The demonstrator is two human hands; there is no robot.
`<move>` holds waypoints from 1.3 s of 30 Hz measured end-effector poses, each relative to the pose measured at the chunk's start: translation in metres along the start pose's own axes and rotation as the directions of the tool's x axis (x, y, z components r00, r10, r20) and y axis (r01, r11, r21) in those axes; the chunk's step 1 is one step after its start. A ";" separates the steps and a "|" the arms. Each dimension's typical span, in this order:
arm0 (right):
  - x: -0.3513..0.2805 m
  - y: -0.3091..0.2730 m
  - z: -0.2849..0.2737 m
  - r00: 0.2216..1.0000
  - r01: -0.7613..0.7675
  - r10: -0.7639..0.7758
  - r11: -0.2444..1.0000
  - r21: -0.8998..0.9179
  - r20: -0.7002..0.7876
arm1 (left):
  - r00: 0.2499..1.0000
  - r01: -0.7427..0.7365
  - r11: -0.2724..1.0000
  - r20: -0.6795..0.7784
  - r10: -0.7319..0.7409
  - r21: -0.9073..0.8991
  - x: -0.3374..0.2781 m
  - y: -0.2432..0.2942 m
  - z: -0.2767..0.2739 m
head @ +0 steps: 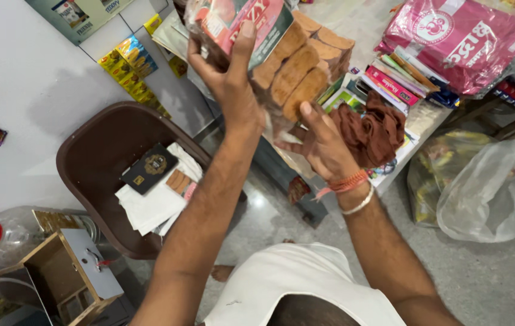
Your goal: The person wipes multiple packages of biscuits and a black box with a brown cloth. They pick up each item from a chair, wipe it thoroughly, and place it on a nearby table. The person handles the items one at a time.
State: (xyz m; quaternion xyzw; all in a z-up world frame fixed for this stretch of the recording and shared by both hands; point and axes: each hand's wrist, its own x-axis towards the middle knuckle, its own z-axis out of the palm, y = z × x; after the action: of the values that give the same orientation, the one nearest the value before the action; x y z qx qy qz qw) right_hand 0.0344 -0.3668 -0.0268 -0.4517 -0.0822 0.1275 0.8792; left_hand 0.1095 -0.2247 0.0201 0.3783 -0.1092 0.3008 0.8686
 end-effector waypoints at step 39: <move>0.284 -0.079 -0.148 0.962 0.113 -0.247 0.752 -0.649 -0.119 | 0.712 0.703 0.697 -0.134 -0.690 0.146 0.099 -0.134 -0.056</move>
State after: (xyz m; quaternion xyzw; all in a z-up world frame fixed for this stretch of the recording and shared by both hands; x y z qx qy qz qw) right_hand 0.3550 -0.4404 -0.0395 -0.7227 -0.0763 -0.0387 0.6859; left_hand 0.2675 -0.2121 -0.0570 0.4602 0.1003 -0.0286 0.8817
